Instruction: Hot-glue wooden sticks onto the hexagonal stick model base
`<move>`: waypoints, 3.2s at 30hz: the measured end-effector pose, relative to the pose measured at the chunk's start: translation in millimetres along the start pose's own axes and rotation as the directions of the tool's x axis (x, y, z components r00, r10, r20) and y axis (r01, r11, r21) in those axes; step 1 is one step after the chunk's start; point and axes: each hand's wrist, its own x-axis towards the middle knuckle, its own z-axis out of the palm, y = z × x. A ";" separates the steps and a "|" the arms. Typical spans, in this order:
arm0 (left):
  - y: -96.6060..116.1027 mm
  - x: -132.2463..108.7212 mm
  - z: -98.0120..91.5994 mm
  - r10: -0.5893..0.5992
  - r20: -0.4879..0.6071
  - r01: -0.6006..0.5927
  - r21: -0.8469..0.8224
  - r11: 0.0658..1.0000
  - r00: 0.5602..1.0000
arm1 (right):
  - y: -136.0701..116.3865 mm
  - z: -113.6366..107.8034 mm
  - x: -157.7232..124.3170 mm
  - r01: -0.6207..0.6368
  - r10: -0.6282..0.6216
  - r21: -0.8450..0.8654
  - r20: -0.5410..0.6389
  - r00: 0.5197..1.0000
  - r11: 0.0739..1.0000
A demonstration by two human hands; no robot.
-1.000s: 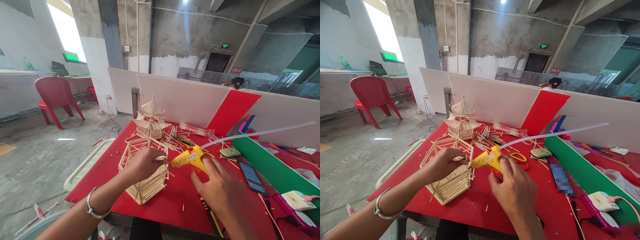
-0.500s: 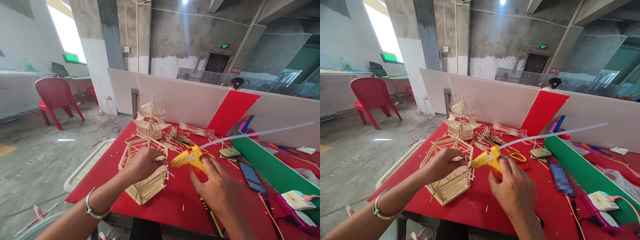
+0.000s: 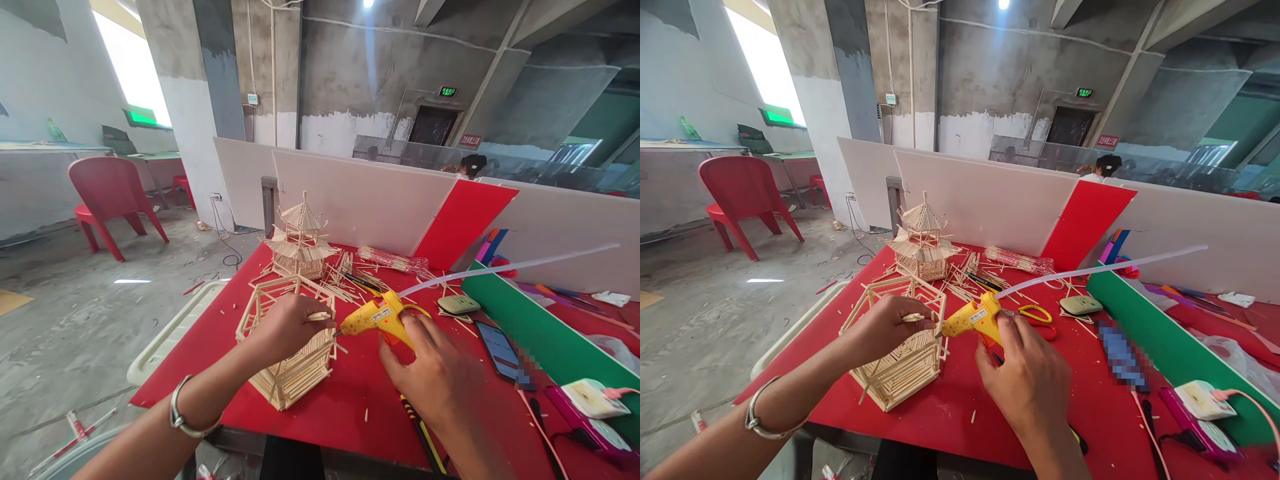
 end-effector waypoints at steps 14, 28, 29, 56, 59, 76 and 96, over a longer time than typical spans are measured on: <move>1.6 -1.5 1.8 0.020 -0.011 -0.021 -0.019 1.000 1.000 | 2.3 4.4 -6.5 -0.010 0.010 0.003 0.003 1.000 1.000; -0.8 -4.0 4.9 -0.001 -0.029 0.000 -0.009 1.000 1.000 | 0.8 4.2 -7.8 -0.038 0.038 0.006 0.021 0.999 0.999; -1.2 -4.0 5.1 0.010 -0.031 -0.010 -0.006 1.000 0.999 | 0.8 4.0 -7.9 -0.039 0.039 0.004 0.022 0.999 0.999; -7.7 -3.8 10.0 0.183 -0.093 -0.192 -0.103 0.976 0.979 | 4.5 13.6 -12.3 0.013 -0.014 -0.019 -0.029 0.999 1.000; -8.1 -3.4 10.2 0.169 -0.097 -0.179 -0.115 0.977 0.981 | 3.9 10.8 -10.7 0.012 -0.012 -0.006 -0.012 1.000 1.000; -7.2 -2.8 10.2 0.147 -0.088 -0.157 -0.124 0.980 0.985 | 3.8 6.1 -3.9 0.051 -0.053 -0.054 -0.040 0.998 0.997; -7.9 -3.6 10.0 0.137 -0.068 -0.144 -0.114 0.983 0.988 | 4.7 4.1 -0.4 0.084 -0.085 -0.035 -0.047 0.995 0.996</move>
